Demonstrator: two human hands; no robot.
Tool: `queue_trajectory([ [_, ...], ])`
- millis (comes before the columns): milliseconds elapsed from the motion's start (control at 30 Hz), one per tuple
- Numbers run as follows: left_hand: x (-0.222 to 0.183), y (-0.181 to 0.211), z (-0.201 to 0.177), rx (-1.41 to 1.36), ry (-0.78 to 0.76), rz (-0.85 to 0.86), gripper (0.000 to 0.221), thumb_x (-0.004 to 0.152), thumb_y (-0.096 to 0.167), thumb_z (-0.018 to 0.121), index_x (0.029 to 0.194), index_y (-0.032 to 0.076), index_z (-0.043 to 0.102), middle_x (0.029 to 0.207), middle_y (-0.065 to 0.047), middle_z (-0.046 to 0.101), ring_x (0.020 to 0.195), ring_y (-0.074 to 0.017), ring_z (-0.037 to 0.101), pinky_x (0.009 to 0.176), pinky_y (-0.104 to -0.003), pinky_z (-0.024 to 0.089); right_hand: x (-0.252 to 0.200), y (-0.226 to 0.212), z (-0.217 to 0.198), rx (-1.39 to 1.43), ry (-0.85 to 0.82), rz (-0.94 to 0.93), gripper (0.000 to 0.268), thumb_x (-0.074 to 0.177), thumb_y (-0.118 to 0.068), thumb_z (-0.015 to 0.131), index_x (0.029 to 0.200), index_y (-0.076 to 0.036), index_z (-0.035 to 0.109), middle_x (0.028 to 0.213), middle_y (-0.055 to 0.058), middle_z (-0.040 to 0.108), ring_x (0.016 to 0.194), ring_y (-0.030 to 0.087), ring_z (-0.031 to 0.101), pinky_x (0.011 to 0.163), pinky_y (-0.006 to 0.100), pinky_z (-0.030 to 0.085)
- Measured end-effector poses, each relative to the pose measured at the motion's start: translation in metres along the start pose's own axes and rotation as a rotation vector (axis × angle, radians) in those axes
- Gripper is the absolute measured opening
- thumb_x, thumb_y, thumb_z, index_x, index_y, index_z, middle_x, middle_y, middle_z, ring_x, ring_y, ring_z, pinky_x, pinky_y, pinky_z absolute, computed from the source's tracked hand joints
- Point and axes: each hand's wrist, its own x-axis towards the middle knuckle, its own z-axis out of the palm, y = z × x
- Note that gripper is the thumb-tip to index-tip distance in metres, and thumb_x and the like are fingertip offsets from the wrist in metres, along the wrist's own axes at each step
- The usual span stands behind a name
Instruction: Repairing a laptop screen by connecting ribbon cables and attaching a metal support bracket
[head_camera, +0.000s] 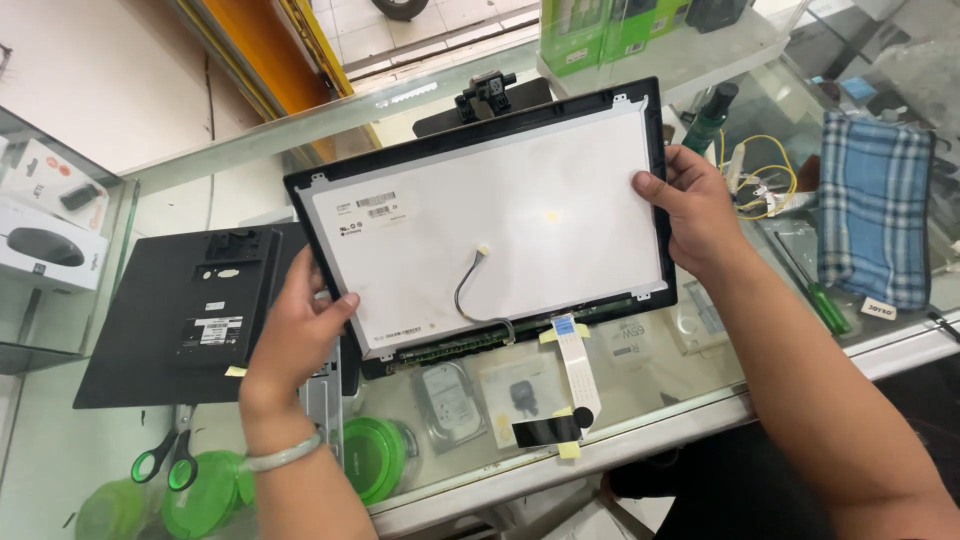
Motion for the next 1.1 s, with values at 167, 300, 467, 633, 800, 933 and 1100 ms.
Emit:
queue_trajectory([
  [167, -0.005, 0.032, 0.024, 0.174, 0.096, 0.001, 0.085, 0.088, 0.007, 0.067, 0.160, 0.001, 0.022, 0.136, -0.036, 0.056, 0.110, -0.0496, 0.067, 0.082, -0.060, 0.060, 0.003, 0.002, 0.000, -0.051, 0.010, -0.010, 0.022, 0.094, -0.008, 0.079, 0.111, -0.006, 0.064, 0.080, 0.001, 0.066, 0.071, 0.016, 0.073, 0.067, 0.027, 0.064],
  [300, -0.002, 0.027, 0.027, 0.177, 0.125, 0.037, 0.083, 0.086, 0.002, 0.067, 0.159, -0.001, 0.025, 0.135, -0.036, 0.058, 0.108, -0.0512, 0.068, 0.081, -0.059, 0.060, -0.001, -0.004, 0.003, -0.115, 0.018, -0.024, 0.026, 0.094, -0.011, 0.080, 0.115, -0.007, 0.065, 0.081, 0.001, 0.065, 0.072, 0.016, 0.072, 0.066, 0.028, 0.063],
  [467, 0.000, 0.019, 0.025, 0.157, 0.144, 0.116, 0.083, 0.085, 0.001, 0.067, 0.157, -0.003, 0.025, 0.131, -0.039, 0.058, 0.104, -0.0547, 0.068, 0.077, -0.060, 0.060, 0.000, -0.010, -0.007, -0.260, -0.059, -0.076, 0.025, 0.103, -0.016, 0.074, 0.122, -0.008, 0.061, 0.088, 0.003, 0.060, 0.080, 0.018, 0.068, 0.072, 0.032, 0.060],
  [633, 0.010, 0.001, 0.020, 0.129, 0.174, 0.262, 0.081, 0.084, 0.005, 0.067, 0.155, -0.002, 0.029, 0.123, -0.038, 0.062, 0.100, -0.0547, 0.068, 0.073, -0.060, 0.062, -0.012, -0.040, 0.001, -0.593, -0.280, -0.135, 0.045, 0.111, -0.025, 0.055, 0.145, 0.000, 0.041, 0.110, 0.029, 0.058, 0.102, 0.038, 0.061, 0.085, 0.060, 0.051],
  [800, 0.016, -0.012, 0.018, 0.067, 0.183, 0.477, 0.083, 0.088, 0.014, 0.070, 0.159, 0.003, 0.030, 0.125, -0.033, 0.064, 0.107, -0.0449, 0.069, 0.077, -0.055, 0.062, -0.012, -0.028, 0.006, -0.332, -0.321, -0.144, 0.061, 0.102, -0.007, 0.062, 0.155, -0.007, 0.031, 0.122, 0.014, 0.054, 0.107, 0.027, 0.058, 0.092, 0.047, 0.053],
  [933, 0.004, -0.002, 0.024, 0.139, 0.186, 0.450, 0.073, 0.094, 0.023, 0.065, 0.155, 0.000, 0.031, 0.144, -0.018, 0.058, 0.130, -0.0284, 0.059, 0.103, -0.037, 0.053, -0.017, -0.036, 0.018, -0.342, -0.318, -0.186, 0.067, 0.099, -0.010, 0.059, 0.156, -0.005, 0.024, 0.150, 0.015, 0.044, 0.137, 0.022, 0.043, 0.116, 0.037, 0.038],
  [1100, 0.006, -0.007, 0.022, 0.305, 0.193, 0.361, 0.082, 0.093, 0.028, 0.063, 0.160, 0.001, 0.024, 0.130, -0.009, 0.067, 0.064, -0.0110, 0.047, 0.056, -0.029, 0.043, -0.026, -0.054, 0.031, -0.419, -0.284, -0.143, 0.061, 0.100, -0.009, 0.058, 0.154, -0.005, 0.030, 0.149, 0.015, 0.047, 0.136, 0.027, 0.048, 0.111, 0.040, 0.044],
])
